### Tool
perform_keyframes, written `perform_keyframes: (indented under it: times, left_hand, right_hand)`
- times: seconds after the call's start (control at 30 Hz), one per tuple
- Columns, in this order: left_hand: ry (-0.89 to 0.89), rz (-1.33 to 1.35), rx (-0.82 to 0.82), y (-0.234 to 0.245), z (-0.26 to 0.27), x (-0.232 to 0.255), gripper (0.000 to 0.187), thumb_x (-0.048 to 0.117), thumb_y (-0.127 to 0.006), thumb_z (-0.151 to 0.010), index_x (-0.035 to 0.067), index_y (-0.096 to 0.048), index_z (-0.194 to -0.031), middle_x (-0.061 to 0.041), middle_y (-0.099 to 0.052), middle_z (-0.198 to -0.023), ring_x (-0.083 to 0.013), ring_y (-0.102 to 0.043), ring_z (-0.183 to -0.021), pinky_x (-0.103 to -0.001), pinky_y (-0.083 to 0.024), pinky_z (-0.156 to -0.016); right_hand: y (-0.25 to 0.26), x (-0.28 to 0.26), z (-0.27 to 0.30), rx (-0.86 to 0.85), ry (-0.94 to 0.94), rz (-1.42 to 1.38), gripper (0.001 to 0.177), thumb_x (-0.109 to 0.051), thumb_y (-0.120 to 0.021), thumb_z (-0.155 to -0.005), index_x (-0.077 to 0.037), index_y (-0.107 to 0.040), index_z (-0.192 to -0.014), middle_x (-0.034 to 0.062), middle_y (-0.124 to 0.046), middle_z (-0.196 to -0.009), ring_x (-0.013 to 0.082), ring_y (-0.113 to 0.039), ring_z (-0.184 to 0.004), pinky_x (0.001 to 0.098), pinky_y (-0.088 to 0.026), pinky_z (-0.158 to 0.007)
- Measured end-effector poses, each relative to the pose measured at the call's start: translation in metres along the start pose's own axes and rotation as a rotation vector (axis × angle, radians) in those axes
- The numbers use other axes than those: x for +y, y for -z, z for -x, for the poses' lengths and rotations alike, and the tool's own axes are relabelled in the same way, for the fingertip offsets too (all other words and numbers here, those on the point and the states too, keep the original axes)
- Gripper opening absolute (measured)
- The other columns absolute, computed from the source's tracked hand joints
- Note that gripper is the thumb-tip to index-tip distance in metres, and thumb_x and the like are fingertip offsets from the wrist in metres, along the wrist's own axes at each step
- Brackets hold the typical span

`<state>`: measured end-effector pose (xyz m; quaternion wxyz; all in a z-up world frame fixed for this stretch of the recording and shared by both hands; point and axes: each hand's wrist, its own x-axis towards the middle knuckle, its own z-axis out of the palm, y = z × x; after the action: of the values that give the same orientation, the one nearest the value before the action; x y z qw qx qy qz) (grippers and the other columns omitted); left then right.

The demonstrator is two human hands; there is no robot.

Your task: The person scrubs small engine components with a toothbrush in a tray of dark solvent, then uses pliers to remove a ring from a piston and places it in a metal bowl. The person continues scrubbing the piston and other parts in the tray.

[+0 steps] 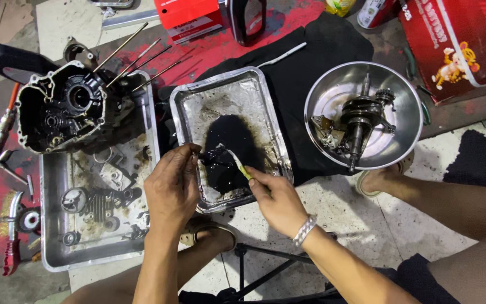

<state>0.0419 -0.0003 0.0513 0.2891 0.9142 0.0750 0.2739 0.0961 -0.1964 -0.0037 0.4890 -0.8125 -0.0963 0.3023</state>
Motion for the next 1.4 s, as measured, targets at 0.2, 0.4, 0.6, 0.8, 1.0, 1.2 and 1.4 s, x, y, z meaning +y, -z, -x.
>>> perform_keyframes:
  times: [0.2, 0.4, 0.6, 0.8, 1.0, 1.2, 1.4]
  left_hand:
    - [-0.052, -0.018, 0.018, -0.005, -0.003, -0.002, 0.017, 0.001, -0.068, -0.096, 0.002, -0.071, -0.113, -0.016, -0.074, -0.107, -0.0309, -0.075, -0.093, -0.037, -0.059, -0.080]
    - [-0.033, -0.001, 0.016, -0.008, -0.003, 0.002, 0.018, 0.001, -0.069, -0.096, 0.001, -0.071, -0.114, -0.016, -0.074, -0.108, -0.0312, -0.075, -0.096, -0.037, -0.059, -0.082]
    - [-0.036, 0.068, 0.028, -0.012, -0.001, 0.006, 0.017, 0.004, -0.070, -0.097, 0.003, -0.072, -0.114, -0.014, -0.075, -0.110, -0.0287, -0.075, -0.099, -0.036, -0.060, -0.083]
    - [0.054, 0.069, 0.039, -0.017, -0.001, 0.006, 0.017, 0.006, -0.075, -0.094, 0.004, -0.074, -0.110, -0.014, -0.076, -0.101, -0.0274, -0.075, -0.085, -0.035, -0.059, -0.074]
    - [-0.018, 0.063, 0.095, -0.020, 0.002, 0.009, 0.017, 0.006, -0.073, -0.095, 0.003, -0.073, -0.111, -0.014, -0.075, -0.102, -0.0279, -0.075, -0.086, -0.035, -0.059, -0.074]
    - [-0.006, -0.005, 0.100, -0.017, 0.002, 0.006, 0.016, 0.006, -0.073, -0.095, 0.002, -0.074, -0.110, -0.014, -0.075, -0.099, -0.0302, -0.075, -0.084, -0.037, -0.059, -0.072]
    - [-0.015, 0.007, 0.114, -0.015, 0.005, 0.001, 0.016, 0.006, -0.072, -0.096, 0.002, -0.073, -0.112, -0.016, -0.075, -0.104, -0.0300, -0.076, -0.089, -0.036, -0.060, -0.076]
  right_hand:
    - [-0.009, 0.015, 0.036, 0.209, 0.059, -0.091, 0.043, -0.025, -0.056, -0.099, -0.015, -0.063, -0.139, 0.0134, -0.070, -0.128, 0.0062, -0.066, -0.049, 0.0303, -0.057, -0.049]
    - [-0.015, 0.028, -0.008, 0.150, 0.070, 0.079, 0.044, -0.024, -0.053, -0.100, -0.014, -0.061, -0.142, 0.0139, -0.079, -0.083, 0.0104, -0.050, -0.037, 0.0275, -0.041, -0.038]
    - [-0.027, 0.051, -0.037, 0.042, -0.102, 0.508, 0.046, -0.021, -0.051, -0.102, -0.011, -0.052, -0.146, 0.0010, -0.056, -0.045, 0.0136, -0.044, -0.033, 0.0320, -0.035, -0.033]
    - [-0.015, 0.016, 0.025, 0.325, 0.176, 0.270, 0.052, -0.022, -0.056, -0.097, -0.016, -0.054, -0.148, 0.0046, -0.061, -0.053, 0.0116, -0.047, -0.035, 0.0301, -0.037, -0.032]
    - [-0.028, 0.002, 0.035, 0.286, 0.305, 0.334, 0.048, -0.021, -0.054, -0.100, -0.016, -0.053, -0.148, 0.0060, -0.065, -0.067, 0.0142, -0.050, -0.042, 0.0296, -0.040, -0.037]
    - [-0.025, -0.007, 0.031, 0.177, 0.160, 0.393, 0.054, -0.020, -0.052, -0.100, -0.018, -0.048, -0.154, 0.0112, -0.067, -0.071, 0.0201, -0.056, -0.043, 0.0360, -0.047, -0.037]
    - [-0.013, -0.021, 0.017, 0.203, 0.346, 0.327, 0.049, -0.018, -0.054, -0.098, -0.017, -0.055, -0.147, 0.0100, -0.063, -0.056, 0.0175, -0.053, -0.041, 0.0350, -0.045, -0.041]
